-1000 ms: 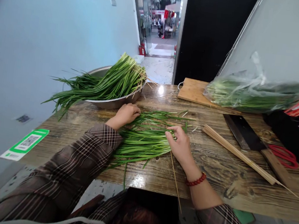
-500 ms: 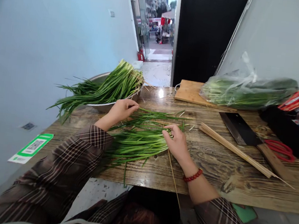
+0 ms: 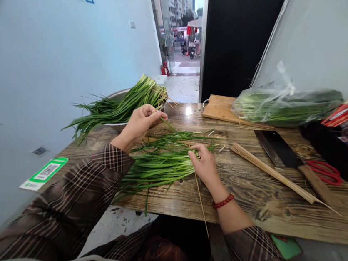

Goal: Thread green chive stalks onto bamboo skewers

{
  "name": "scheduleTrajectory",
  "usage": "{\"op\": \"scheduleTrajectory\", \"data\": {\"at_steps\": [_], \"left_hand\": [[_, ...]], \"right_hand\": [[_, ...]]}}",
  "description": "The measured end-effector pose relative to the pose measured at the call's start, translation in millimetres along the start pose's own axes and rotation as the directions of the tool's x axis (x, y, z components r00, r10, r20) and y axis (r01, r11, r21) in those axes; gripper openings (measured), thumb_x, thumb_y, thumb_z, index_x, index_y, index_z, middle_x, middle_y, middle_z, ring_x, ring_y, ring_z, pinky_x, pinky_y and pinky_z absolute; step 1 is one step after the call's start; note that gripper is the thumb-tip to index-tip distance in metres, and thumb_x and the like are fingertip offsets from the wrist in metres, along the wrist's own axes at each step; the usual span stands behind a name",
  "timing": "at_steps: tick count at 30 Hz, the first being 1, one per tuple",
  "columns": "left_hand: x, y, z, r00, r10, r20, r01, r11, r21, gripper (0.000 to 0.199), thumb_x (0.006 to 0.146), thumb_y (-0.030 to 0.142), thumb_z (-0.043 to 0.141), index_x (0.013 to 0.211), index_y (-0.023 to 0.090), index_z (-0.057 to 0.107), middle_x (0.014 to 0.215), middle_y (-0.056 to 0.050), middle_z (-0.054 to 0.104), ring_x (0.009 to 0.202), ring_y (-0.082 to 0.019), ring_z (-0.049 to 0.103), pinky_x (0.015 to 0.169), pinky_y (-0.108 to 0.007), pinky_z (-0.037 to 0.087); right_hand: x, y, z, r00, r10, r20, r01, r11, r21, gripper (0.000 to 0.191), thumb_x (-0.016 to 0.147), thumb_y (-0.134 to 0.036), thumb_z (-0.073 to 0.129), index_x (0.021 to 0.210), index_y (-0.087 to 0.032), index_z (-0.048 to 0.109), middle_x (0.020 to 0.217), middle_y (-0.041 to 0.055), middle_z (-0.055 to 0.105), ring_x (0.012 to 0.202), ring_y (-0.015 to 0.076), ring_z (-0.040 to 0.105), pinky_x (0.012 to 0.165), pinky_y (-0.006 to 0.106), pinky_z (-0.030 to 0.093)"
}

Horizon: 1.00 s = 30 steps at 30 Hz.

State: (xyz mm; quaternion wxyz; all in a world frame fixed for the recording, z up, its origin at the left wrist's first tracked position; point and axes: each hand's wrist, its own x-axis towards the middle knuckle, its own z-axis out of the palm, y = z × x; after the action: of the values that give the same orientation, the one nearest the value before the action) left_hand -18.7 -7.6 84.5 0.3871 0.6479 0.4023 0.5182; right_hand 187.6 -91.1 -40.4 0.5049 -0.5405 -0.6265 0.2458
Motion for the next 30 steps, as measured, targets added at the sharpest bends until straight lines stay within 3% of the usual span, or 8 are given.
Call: {"op": "scheduleTrajectory", "data": {"at_steps": [3,7,13,15,17,20,24,30], "left_hand": [[0,3,6.5,1.0,0.018,0.023,-0.016,0.998,-0.061,0.033,0.076,0.032,0.068,0.069,0.017,0.039,0.064,0.001,0.06,0.068,-0.013,0.067,0.063,-0.021,0.048],[-1,-3,12.0,0.999,0.051,0.019,-0.051,0.999,-0.014,0.034,0.074,0.031,0.069,0.069,0.018,0.038,0.058,0.006,0.051,0.058,-0.011,0.065,0.058,-0.02,0.047],[-12,-21,22.2,0.982,-0.006,0.191,-0.036,0.975,0.218,0.015,0.079,0.025,0.061,0.073,0.015,0.05,0.058,0.003,0.056,0.051,-0.007,0.053,0.052,-0.019,0.041],[-17,-30,27.5,0.971,-0.014,0.238,-0.034,0.98,0.197,0.007,0.078,0.018,0.058,0.077,0.014,0.053,0.061,0.003,0.056,0.054,-0.007,0.055,0.055,-0.019,0.042],[-20,-39,33.3,0.964,-0.041,0.263,0.003,0.99,0.142,0.011,0.074,0.013,0.059,0.083,0.014,0.054,0.065,0.004,0.055,0.055,-0.007,0.056,0.056,-0.019,0.042],[-25,-50,41.8,0.956,-0.103,0.274,0.072,0.99,0.12,0.016,0.07,0.013,0.061,0.086,0.013,0.058,0.066,0.003,0.057,0.055,-0.008,0.058,0.056,-0.02,0.043],[-28,-57,52.4,0.958,-0.137,0.253,0.106,0.986,0.131,0.007,0.069,0.018,0.064,0.074,0.013,0.063,0.063,0.001,0.06,0.057,-0.01,0.059,0.058,-0.021,0.044],[-28,-57,63.9,0.962,-0.07,0.263,0.022,0.983,0.182,0.009,0.07,0.021,0.065,0.073,0.013,0.068,0.061,0.001,0.06,0.055,-0.009,0.048,0.053,-0.021,0.036]], "right_hand": [[0,0,0,1.0,-0.019,-0.004,0.019,1.0,0.007,0.023,0.083,-0.037,0.055,0.097,-0.02,0.062,0.089,0.0062,0.069,0.082,0.02,0.063,0.074,0.033,0.048],[0,-3,-1,1.0,-0.021,-0.009,0.021,1.0,0.015,0.023,0.083,-0.037,0.055,0.096,-0.02,0.062,0.089,0.006,0.069,0.078,0.0193,0.063,0.072,0.032,0.048],[0,-5,-1,1.0,-0.013,-0.01,0.014,0.999,0.029,0.024,0.083,-0.038,0.055,0.097,-0.02,0.063,0.092,0.0066,0.07,0.088,0.0218,0.064,0.075,0.033,0.048],[1,-4,-1,1.0,-0.016,-0.018,0.016,0.999,0.034,0.023,0.083,-0.037,0.056,0.096,-0.02,0.063,0.092,0.0063,0.069,0.087,0.0212,0.064,0.075,0.033,0.048],[2,-4,-1,1.0,-0.015,-0.02,0.015,0.999,0.03,0.022,0.082,-0.037,0.056,0.095,-0.02,0.063,0.091,0.0058,0.069,0.085,0.0201,0.063,0.075,0.032,0.048],[3,-5,-2,1.0,-0.006,-0.01,0.006,1.0,0.012,0.023,0.083,-0.036,0.056,0.097,-0.02,0.064,0.092,0.0051,0.069,0.08,0.0181,0.062,0.073,0.03,0.047],[2,-9,-3,1.0,0.002,-0.003,-0.002,1.0,0.012,0.024,0.084,-0.036,0.055,0.1,-0.02,0.064,0.092,0.0043,0.069,0.071,0.0156,0.06,0.069,0.028,0.046],[2,-10,-4,1.0,-0.009,0.003,0.009,1.0,-0.001,0.024,0.083,-0.034,0.055,0.101,-0.02,0.065,0.08,0.0021,0.067,0.063,0.0147,0.055,0.064,0.028,0.044]]}}
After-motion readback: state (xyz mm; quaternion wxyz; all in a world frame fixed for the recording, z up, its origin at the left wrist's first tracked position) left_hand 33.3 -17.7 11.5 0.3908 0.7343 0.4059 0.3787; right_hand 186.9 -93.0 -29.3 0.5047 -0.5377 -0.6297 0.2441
